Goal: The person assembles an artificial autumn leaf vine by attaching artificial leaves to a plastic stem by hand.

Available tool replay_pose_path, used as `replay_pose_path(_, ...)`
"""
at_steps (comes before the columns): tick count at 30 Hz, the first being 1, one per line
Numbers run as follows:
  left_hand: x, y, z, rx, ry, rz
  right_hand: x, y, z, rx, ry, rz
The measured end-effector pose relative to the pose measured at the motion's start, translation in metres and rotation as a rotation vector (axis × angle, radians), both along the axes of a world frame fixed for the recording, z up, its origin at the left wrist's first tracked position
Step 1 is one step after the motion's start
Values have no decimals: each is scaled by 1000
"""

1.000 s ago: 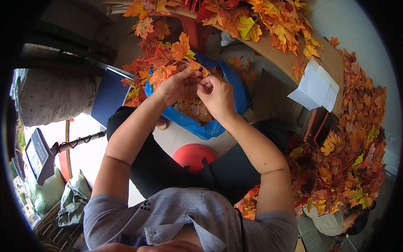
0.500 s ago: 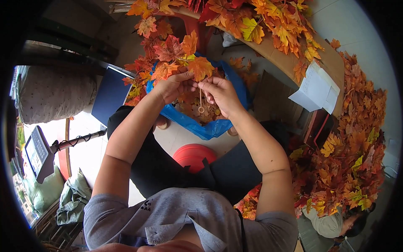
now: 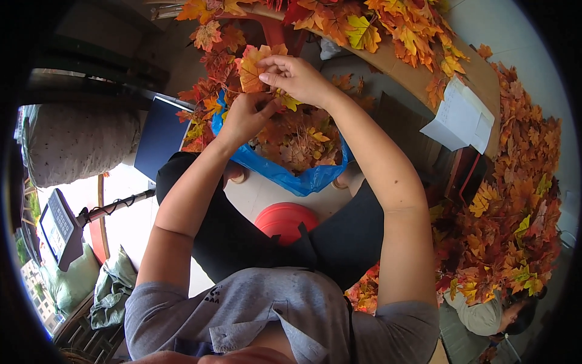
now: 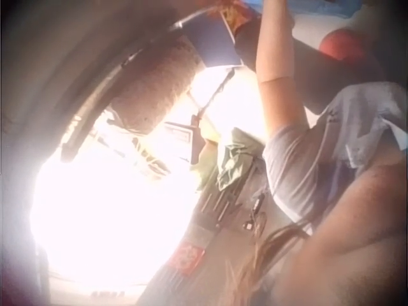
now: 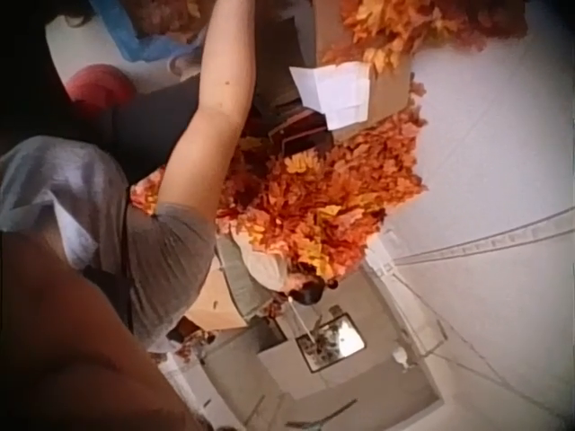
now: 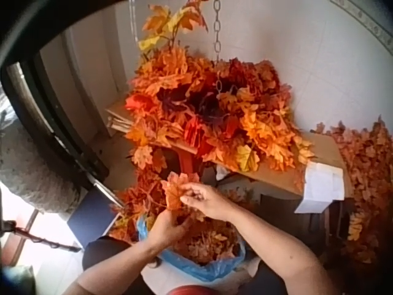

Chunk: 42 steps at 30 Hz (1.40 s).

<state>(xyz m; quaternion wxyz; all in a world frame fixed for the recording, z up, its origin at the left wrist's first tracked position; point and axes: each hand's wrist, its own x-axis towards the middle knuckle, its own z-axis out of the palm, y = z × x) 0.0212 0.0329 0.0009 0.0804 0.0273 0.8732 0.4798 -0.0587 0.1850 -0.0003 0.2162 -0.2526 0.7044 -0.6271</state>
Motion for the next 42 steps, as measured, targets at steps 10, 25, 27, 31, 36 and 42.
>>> replay_pose_path(10,-22,-74,14,737,-393,424,-42,-15,-24,-517,-646,112)
replay_pose_path(25,-14,-123,13,1223,-267,562,49,74,-235,1467,-229,-365)
replay_pose_path(27,-16,-121,11,1217,-280,652,51,81,-248,1388,-134,-387)
replay_pose_path(31,-13,-128,10,1254,-257,606,60,62,-241,1093,-43,-473)
replay_pose_path(36,-22,-127,13,1288,-124,571,71,35,-227,710,148,-338)
replay_pose_path(42,-26,-139,16,1333,-133,472,71,3,-160,594,363,45)
